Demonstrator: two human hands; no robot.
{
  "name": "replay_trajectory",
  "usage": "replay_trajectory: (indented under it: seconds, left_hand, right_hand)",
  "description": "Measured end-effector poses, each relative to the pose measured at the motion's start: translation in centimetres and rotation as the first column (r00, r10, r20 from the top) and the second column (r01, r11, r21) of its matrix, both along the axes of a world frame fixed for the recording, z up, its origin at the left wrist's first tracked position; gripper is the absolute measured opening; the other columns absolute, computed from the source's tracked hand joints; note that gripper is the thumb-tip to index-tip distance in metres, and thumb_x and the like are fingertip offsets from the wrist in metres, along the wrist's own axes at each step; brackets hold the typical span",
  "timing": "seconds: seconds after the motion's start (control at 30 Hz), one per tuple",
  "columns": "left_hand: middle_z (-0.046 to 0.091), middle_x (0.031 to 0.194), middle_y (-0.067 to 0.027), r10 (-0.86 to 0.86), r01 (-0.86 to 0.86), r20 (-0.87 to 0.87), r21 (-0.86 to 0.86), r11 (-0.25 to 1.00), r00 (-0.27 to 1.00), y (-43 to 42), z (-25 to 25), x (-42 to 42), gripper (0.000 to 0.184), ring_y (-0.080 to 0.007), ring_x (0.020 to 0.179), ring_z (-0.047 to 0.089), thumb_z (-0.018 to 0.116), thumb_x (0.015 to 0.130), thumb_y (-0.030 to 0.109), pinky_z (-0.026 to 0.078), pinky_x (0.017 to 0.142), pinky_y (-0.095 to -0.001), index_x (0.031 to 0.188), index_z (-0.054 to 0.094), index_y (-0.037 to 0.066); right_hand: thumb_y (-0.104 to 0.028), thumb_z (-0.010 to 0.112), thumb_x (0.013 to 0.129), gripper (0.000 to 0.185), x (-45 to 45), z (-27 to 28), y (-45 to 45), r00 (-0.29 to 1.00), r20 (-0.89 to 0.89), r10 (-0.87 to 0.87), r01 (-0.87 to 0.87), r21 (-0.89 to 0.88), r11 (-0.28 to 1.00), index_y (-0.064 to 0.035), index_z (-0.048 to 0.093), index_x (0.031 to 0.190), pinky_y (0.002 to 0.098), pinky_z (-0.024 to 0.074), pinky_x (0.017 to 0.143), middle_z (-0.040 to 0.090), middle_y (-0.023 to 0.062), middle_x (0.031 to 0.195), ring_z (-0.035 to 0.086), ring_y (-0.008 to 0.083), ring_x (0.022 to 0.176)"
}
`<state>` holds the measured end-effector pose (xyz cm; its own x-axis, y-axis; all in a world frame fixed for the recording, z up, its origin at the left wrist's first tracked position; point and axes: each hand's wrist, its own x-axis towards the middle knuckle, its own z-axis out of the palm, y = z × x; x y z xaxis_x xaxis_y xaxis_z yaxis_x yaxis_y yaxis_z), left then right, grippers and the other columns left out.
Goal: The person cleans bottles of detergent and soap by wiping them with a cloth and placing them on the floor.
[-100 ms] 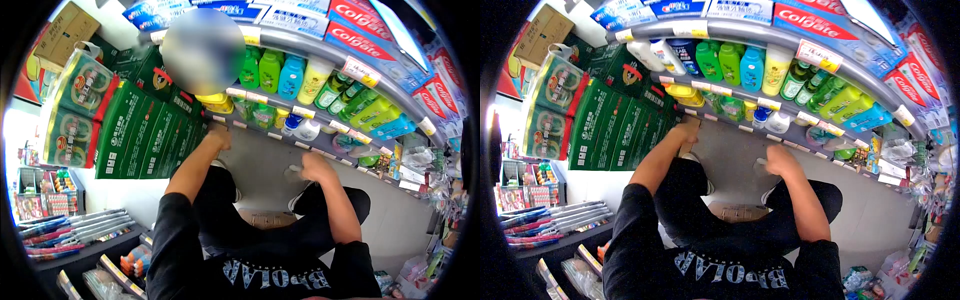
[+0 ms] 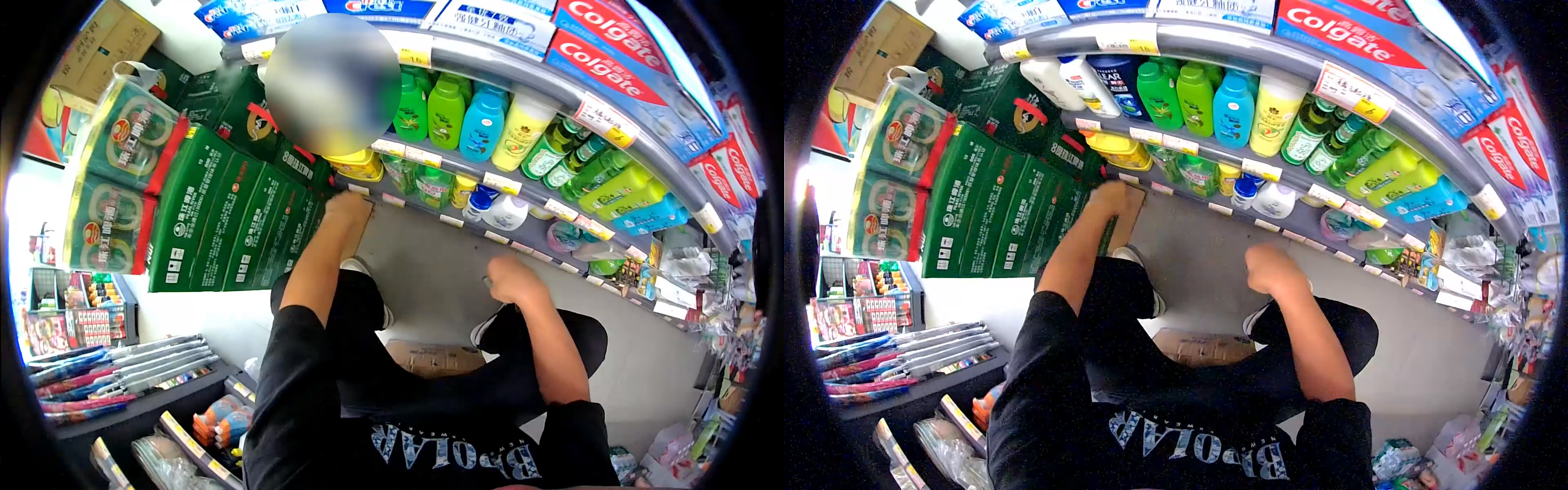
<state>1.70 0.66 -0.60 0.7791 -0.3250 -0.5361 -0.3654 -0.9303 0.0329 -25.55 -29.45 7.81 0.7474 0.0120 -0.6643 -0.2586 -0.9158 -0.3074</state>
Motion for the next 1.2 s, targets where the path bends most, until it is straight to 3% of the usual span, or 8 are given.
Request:
replay_trajectory:
  seconds: [0.1,0.2,0.3,0.43,0.67,0.8,1.03,1.2]
  left_hand:
    - [0.065,0.125,-0.0233,0.492,-0.399,0.163,-0.399,0.826,0.855,0.9,-1.2,3.2,0.057,-0.0364,0.117,0.063,0.077,0.079,0.033,0.051,0.099,-0.0440,0.118,0.061,-0.004]
    - [0.067,0.099,-0.0175,0.670,-0.574,-0.228,-0.738,0.355,0.707,0.7,-1.6,4.5,0.039,-0.0286,0.090,0.066,0.076,0.082,0.026,0.052,0.076,-0.0376,0.106,0.065,-0.003]
    - [0.060,0.076,-0.0016,0.514,-0.642,-0.705,-0.689,-0.336,0.488,-3.0,-1.2,4.8,0.014,-0.0121,0.065,0.056,0.069,0.087,0.014,0.044,0.056,-0.0273,0.097,0.065,0.005]
    - [0.060,0.083,-0.0009,0.482,-0.589,-0.790,-0.607,-0.533,0.379,-5.2,-1.2,6.7,0.009,-0.0122,0.068,0.056,0.055,0.093,0.008,0.041,0.053,-0.0278,0.099,0.061,0.008]
    - [0.059,0.090,0.0044,0.253,-0.673,-0.921,-0.390,-0.629,0.297,-1.9,-4.9,9.8,0.016,-0.0100,0.071,0.054,0.045,0.105,0.029,0.038,0.056,-0.0269,0.106,0.057,0.018]
    - [0.066,0.085,0.0017,0.498,-0.697,-0.856,-0.441,-0.565,0.137,-1.6,0.1,5.8,0.023,-0.0113,0.061,0.055,0.056,0.101,0.038,0.039,0.051,-0.0273,0.110,0.060,0.017]
    - [0.067,0.093,-0.0076,0.527,-0.640,-0.588,-0.761,-0.104,0.614,0.5,8.6,-1.8,0.015,-0.0173,0.080,0.063,0.065,0.093,0.014,0.049,0.074,-0.0311,0.101,0.065,0.001]
    - [0.067,0.088,-0.0046,0.428,-0.578,-0.473,-0.800,0.158,0.771,1.8,15.3,-9.2,0.013,-0.0124,0.076,0.057,0.062,0.089,0.005,0.045,0.074,-0.0270,0.098,0.067,-0.002]
  right_hand:
    - [-0.006,0.063,0.077,0.019,0.5,2.1,0.5,0.995,0.097,-0.003,-0.007,0.106,0.994,-0.0001,0.072,0.094,0.0486,0.0525,0.084,0.068,0.0274,0.090,0.066,0.0443,0.091]
    - [-0.005,0.062,0.080,0.022,1.2,3.9,0.5,0.976,0.204,-0.073,0.036,0.181,0.983,-0.0025,0.071,0.100,0.0516,0.0516,0.084,0.068,0.0277,0.098,0.065,0.0453,0.095]
    - [-0.006,0.064,0.080,0.026,1.4,4.5,0.6,0.958,0.276,-0.078,0.036,0.155,0.987,-0.0041,0.072,0.105,0.0504,0.0516,0.085,0.069,0.0259,0.096,0.065,0.0447,0.093]
    - [-0.006,0.061,0.084,0.026,1.7,4.1,1.9,0.969,0.235,-0.078,0.024,0.224,0.974,-0.0054,0.071,0.108,0.0513,0.0514,0.085,0.068,0.0268,0.100,0.065,0.0453,0.096]
    - [-0.003,0.062,0.080,0.020,1.3,3.6,2.3,0.988,0.152,-0.032,0.005,0.176,0.984,0.0005,0.069,0.099,0.0523,0.0538,0.084,0.069,0.0269,0.098,0.068,0.0446,0.094]
    - [-0.003,0.065,0.077,0.019,1.5,3.4,2.2,0.982,0.171,-0.085,0.056,0.166,0.984,0.0039,0.068,0.095,0.0515,0.0541,0.084,0.068,0.0275,0.099,0.067,0.0451,0.094]
    - [-0.011,0.063,0.082,0.019,1.3,3.4,2.5,0.932,0.304,-0.199,0.147,0.184,0.972,0.0016,0.069,0.095,0.0526,0.0536,0.082,0.068,0.0269,0.093,0.068,0.0434,0.091]
    - [-0.014,0.061,0.091,0.017,2.2,4.1,2.8,0.823,0.332,-0.462,0.163,0.640,0.750,-0.0007,0.066,0.101,0.0467,0.0523,0.076,0.069,0.0211,0.091,0.068,0.0390,0.086]
